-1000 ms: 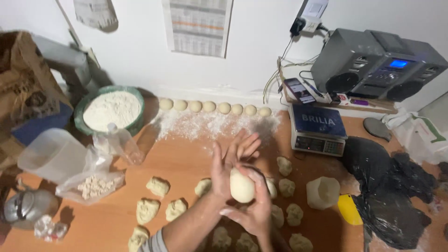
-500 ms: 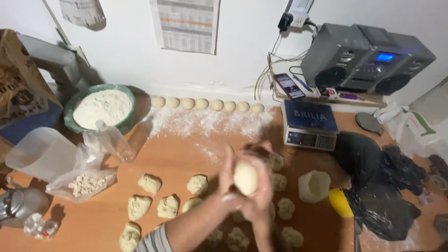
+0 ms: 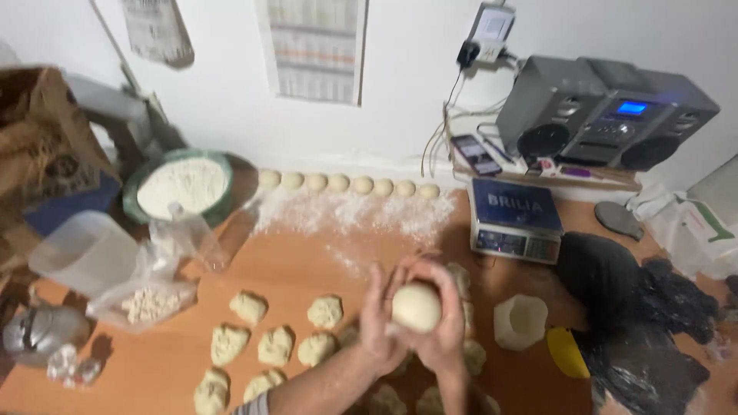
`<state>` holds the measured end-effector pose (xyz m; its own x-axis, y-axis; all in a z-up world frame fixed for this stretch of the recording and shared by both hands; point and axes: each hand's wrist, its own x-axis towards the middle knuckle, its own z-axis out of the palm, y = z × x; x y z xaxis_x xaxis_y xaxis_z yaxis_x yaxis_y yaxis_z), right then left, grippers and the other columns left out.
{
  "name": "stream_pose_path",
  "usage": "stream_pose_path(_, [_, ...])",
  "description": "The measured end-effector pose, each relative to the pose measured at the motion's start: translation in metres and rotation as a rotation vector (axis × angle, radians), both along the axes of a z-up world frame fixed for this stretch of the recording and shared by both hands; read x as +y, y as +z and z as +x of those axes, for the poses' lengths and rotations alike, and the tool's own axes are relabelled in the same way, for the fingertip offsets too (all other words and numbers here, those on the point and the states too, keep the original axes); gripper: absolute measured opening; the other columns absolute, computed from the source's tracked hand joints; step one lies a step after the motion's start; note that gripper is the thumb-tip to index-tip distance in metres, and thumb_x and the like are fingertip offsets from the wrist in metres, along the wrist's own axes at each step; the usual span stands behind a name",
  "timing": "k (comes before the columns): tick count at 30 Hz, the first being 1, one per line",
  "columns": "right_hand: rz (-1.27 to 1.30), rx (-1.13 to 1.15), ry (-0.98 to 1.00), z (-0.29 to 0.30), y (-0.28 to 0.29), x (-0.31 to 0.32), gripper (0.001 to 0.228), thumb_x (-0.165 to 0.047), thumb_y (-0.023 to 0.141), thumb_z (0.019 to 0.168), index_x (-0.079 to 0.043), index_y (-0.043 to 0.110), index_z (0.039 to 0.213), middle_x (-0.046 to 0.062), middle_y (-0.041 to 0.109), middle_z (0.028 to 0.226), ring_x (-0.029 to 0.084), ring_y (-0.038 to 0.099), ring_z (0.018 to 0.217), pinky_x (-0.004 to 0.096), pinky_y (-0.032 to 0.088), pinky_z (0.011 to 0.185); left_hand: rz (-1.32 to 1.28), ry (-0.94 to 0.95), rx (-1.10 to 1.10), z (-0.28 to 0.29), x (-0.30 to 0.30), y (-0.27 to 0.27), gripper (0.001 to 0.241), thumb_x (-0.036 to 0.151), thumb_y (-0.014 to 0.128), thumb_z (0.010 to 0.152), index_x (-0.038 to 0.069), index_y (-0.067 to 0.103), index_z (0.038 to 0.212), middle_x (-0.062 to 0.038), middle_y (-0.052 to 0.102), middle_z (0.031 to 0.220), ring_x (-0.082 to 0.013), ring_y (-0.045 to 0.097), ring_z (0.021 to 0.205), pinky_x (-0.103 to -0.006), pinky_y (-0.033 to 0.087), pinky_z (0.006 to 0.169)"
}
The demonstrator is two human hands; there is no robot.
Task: Shaping dough pieces into round balls on a floured workbench.
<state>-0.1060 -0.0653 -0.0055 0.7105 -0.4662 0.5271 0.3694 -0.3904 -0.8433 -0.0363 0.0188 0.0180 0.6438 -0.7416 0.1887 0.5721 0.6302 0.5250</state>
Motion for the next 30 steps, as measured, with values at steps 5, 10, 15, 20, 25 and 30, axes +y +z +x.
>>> stream_pose_path(5, [-0.1, -0.249, 0.189, -0.012, 0.006, 0.026, 0.097, -0.054, 0.091, 0.074, 0.003, 0.051, 0.142, 0.018, 0.061, 0.144, 0.03, 0.061, 0.135, 0.044, 0.054, 0.118, 0.064, 0.011, -0.019, 0.0, 0.012, 0.02, 0.089, 0.075, 0.025, 0.094, 0.01, 0.04, 0.154, -0.014, 0.055, 0.151, -0.0265, 0.052, 0.139, -0.039, 0.047, 0.113])
stream_pose_path(10, [0.071, -0.192, -0.031, -0.004, 0.01, 0.014, 0.108, -0.058, 0.092, 0.066, 0.004, 0.049, 0.143, 0.017, 0.062, 0.14, 0.028, 0.063, 0.129, 0.044, 0.051, 0.115, 0.148, 0.001, 0.024, -0.017, 0.004, -0.013, 0.092, 0.075, 0.029, 0.093, 0.011, 0.034, 0.159, -0.01, 0.047, 0.16, -0.025, 0.047, 0.147, -0.0362, 0.046, 0.118])
stream_pose_path(15, [-0.016, -0.092, 0.145, -0.012, 0.008, 0.025, 0.103, -0.053, 0.094, 0.067, 0.006, 0.05, 0.139, 0.019, 0.056, 0.144, 0.032, 0.058, 0.133, 0.045, 0.049, 0.113, -0.153, -0.041, -0.171, 0.017, 0.007, 0.0, 0.097, 0.079, 0.025, 0.104, 0.0, 0.031, 0.159, -0.023, 0.043, 0.158, -0.0328, 0.045, 0.146, -0.0426, 0.05, 0.111])
stream_pose_path(20, [-0.18, -0.144, -0.103, -0.016, 0.016, 0.034, 0.107, -0.065, 0.088, 0.067, 0.0, 0.052, 0.145, 0.015, 0.061, 0.147, 0.028, 0.065, 0.132, 0.042, 0.054, 0.115, -0.247, -0.083, -0.119, 0.006, -0.001, -0.066, 0.065, 0.066, 0.024, 0.105, 0.01, 0.027, 0.137, -0.009, 0.031, 0.134, -0.0201, 0.035, 0.119, -0.0296, 0.039, 0.094])
stream_pose_path(25, [0.015, 0.113, 0.158, -0.014, -0.016, 0.027, 0.104, -0.058, 0.098, 0.058, 0.0, 0.054, 0.133, 0.019, 0.061, 0.139, 0.029, 0.07, 0.122, 0.043, 0.065, 0.101, -0.01, 0.007, 0.138, 0.014, 0.03, 0.009, 0.097, 0.081, 0.025, 0.089, 0.014, 0.034, 0.158, -0.014, 0.048, 0.159, -0.0275, 0.05, 0.144, -0.0412, 0.045, 0.117])
stream_pose_path(30, [-0.047, -0.15, 0.129, -0.01, 0.02, 0.069, 0.1, -0.053, 0.092, 0.069, 0.001, 0.05, 0.143, 0.02, 0.056, 0.146, 0.031, 0.058, 0.136, 0.042, 0.051, 0.115, -0.169, -0.18, -0.011, 0.017, 0.031, -0.025, 0.094, 0.079, 0.029, 0.101, 0.004, 0.038, 0.157, -0.017, 0.05, 0.155, -0.0281, 0.052, 0.141, -0.045, 0.046, 0.118])
